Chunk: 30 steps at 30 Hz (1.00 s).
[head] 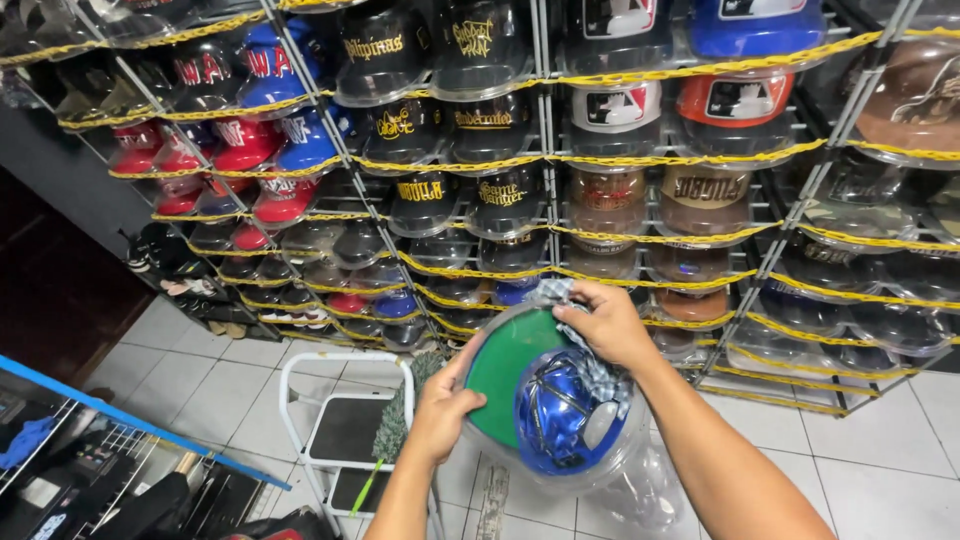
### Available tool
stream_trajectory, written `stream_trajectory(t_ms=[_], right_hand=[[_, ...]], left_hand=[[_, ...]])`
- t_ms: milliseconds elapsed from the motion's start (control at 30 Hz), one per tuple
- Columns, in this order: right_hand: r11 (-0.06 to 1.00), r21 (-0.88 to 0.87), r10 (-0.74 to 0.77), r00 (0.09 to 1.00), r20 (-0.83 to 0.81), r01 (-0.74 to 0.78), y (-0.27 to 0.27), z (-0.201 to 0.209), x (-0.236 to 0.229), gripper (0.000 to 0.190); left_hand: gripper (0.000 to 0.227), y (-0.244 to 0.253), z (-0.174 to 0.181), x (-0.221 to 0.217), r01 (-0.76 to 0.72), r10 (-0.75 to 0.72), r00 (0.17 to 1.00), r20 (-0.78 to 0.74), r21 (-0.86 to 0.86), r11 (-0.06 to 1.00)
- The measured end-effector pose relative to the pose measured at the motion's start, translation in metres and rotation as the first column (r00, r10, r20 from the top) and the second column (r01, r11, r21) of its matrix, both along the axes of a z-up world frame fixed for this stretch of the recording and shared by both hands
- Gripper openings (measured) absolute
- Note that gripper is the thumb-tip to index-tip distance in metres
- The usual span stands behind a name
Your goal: Cleaning and organizing plastic hat covers on a display rack using a cloth.
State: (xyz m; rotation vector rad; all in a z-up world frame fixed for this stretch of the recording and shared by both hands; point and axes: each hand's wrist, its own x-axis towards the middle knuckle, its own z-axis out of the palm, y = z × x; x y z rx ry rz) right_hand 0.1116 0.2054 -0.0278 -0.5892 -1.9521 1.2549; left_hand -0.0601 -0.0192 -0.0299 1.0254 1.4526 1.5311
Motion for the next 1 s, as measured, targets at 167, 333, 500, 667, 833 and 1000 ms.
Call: stream_trajectory(t_ms=[167,333,500,667,833,1000], right_hand=[[1.000,0.005,-0.019,0.998,-0.054,0.019,-0.003,0.002,-0.001,0.017],[0.974,0.203,-0.104,0.994,-0.021,0.106,0.002,-0.048,0.030,0.023],[0.965,0.001,-0.263,0.965,0.003,0.263,-0.005,-0.095,0.044,0.020],[0.698,0.446,-0.457,0.828,-0.323,0.560,-0.051,-0.044,0.037,0.009],[0.412,0.807,-0.063,0.897,-0.438,0.423,-0.057,-0.033,0.037,0.028],[0.468,0.860,0.103,0.954,-0.280,0.202,-0.063,-0.058,0.038,0.031]], left_hand=[[0.082,0.009,0.012,0.010,-0.017,0.009,0.997,-0.078,-0.102,0.995],[0.079,0.006,0.013,0.004,-0.006,-0.002,0.995,-0.095,-0.086,0.996],[0.066,0.013,0.000,-0.015,0.056,0.103,0.842,-0.529,0.275,0.960],[0.067,0.031,0.010,0.015,-0.625,0.594,0.766,0.245,0.065,0.778],[0.130,0.031,0.015,0.035,-0.135,-0.186,0.351,0.918,0.246,0.960],[0.066,0.049,-0.011,0.033,-0.305,-0.018,0.435,0.900,0.166,0.938]])
